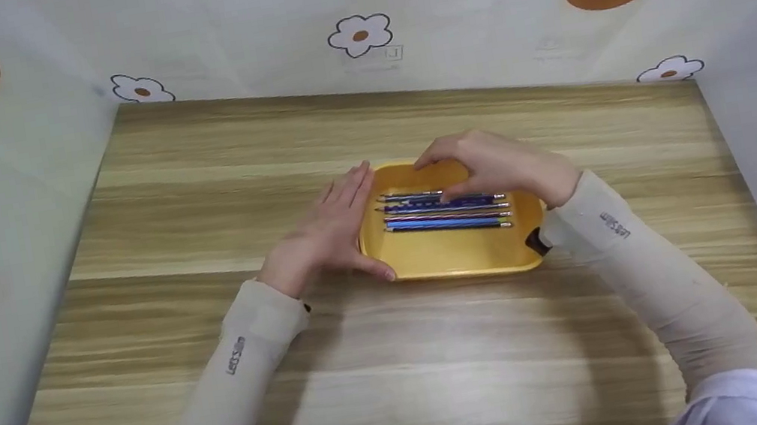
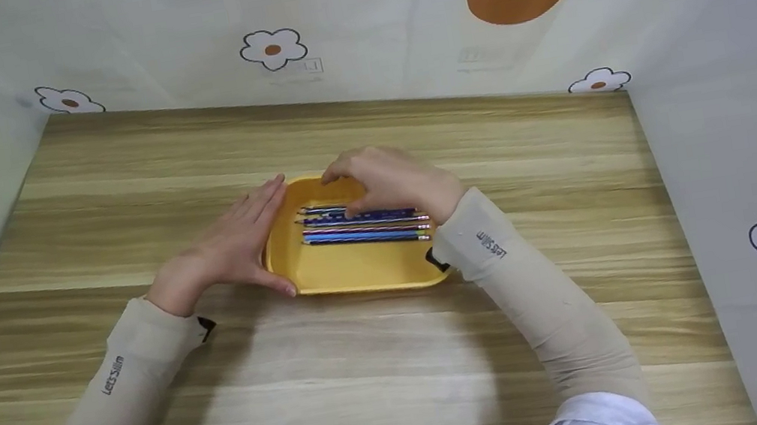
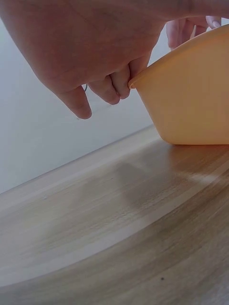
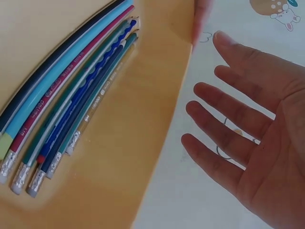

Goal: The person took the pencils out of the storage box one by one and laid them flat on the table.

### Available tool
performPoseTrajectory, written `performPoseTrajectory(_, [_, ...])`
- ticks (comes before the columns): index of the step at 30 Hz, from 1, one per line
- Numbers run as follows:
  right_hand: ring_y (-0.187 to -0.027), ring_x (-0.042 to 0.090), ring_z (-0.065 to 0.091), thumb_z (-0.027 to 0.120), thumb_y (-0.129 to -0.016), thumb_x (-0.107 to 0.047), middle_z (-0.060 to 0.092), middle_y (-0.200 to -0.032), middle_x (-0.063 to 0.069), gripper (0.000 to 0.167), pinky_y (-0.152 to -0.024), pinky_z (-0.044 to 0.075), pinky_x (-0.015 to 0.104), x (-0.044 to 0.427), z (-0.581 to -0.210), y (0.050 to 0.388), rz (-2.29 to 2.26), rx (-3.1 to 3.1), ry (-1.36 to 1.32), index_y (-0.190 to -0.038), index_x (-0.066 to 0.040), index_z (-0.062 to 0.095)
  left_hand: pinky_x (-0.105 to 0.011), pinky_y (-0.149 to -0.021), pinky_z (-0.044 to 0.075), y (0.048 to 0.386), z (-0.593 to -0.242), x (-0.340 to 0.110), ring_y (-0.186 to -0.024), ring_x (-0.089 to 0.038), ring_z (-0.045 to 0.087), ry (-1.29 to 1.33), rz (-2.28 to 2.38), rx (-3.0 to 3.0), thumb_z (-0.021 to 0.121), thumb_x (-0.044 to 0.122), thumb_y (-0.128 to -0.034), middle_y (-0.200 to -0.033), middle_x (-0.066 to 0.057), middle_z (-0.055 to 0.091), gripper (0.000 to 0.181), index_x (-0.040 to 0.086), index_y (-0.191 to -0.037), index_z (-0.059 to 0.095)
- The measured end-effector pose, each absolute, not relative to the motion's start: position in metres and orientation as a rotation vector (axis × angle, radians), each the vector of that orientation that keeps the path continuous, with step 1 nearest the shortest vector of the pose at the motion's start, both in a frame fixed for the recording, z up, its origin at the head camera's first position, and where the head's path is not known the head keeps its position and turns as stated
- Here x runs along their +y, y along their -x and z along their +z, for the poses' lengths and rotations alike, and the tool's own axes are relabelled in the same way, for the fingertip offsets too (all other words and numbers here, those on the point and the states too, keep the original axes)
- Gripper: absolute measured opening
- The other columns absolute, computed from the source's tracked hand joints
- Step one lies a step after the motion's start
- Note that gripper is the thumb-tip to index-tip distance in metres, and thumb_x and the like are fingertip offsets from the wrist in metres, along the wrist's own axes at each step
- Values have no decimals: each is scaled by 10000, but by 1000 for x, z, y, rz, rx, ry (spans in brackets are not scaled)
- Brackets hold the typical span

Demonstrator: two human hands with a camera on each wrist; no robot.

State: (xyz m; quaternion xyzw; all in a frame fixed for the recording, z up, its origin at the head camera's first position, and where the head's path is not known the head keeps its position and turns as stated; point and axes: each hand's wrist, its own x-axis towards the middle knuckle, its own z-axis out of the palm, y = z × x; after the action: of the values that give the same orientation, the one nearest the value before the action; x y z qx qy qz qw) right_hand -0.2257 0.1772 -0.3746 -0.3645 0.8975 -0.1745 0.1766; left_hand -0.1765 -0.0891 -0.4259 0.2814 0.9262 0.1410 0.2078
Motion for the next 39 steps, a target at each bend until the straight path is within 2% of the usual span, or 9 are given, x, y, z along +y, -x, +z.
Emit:
performPoseTrajectory(5, [-1287, 284, 582, 788, -862, -198, 644, -1357, 84, 482, -1136, 442, 470, 171, -382, 226, -444, 2539, 1111, -1313, -105, 646, -446, -1296, 29, 177, -425, -89, -1577, -241, -53, -781, 389, 2571, 728, 837, -591, -1691, -71, -134, 1507, 66, -1595, -90])
performPoseTrajectory(13, [-1168, 270, 650, 805, -838, -146, 692, -1262, 83, 457, -1049, 519, 444, 165, -393, 226, -409, 2546, 1286, -1272, -94, 672, -438, -1296, 22, 177, -426, -89, -1576, -232, -63, -774, 394, 2568, 732, 834, -593, -1690, -60, -143, 1503, 78, -1598, -91])
performPoseTrajectory(17, [-1166, 271, 649, 804, -839, -152, 690, -1267, 79, 455, -1041, 522, 444, 163, -398, 225, -392, 2524, 1323, -1271, -95, 672, -431, -1296, 19, 177, -426, -90, -1576, -228, -67, -779, 390, 2567, 725, 844, -587, -1688, -55, -149, 1509, 84, -1597, -99])
performPoseTrajectory(32, [-1129, 229, 676, 802, -849, -180, 715, -1234, 90, 429, -1017, 538, 424, 152, -407, 226, -421, 2327, 1195, -1241, -53, 686, -469, -1295, 55, 177, -427, -91, -1577, -252, -44, -801, 435, 2577, 750, 806, -606, -1692, -75, -123, 1490, 64, -1597, -79])
performPoseTrajectory(39, [-1011, 185, 689, 790, -862, -176, 736, -1160, 60, 389, -932, 575, 392, 150, -417, 226, -448, 2261, 1148, -1229, -84, 699, -456, -1296, 41, 177, -427, -91, -1577, -235, -57, -784, 415, 2578, 736, 823, -599, -1691, -59, -138, 1492, 84, -1598, -89])
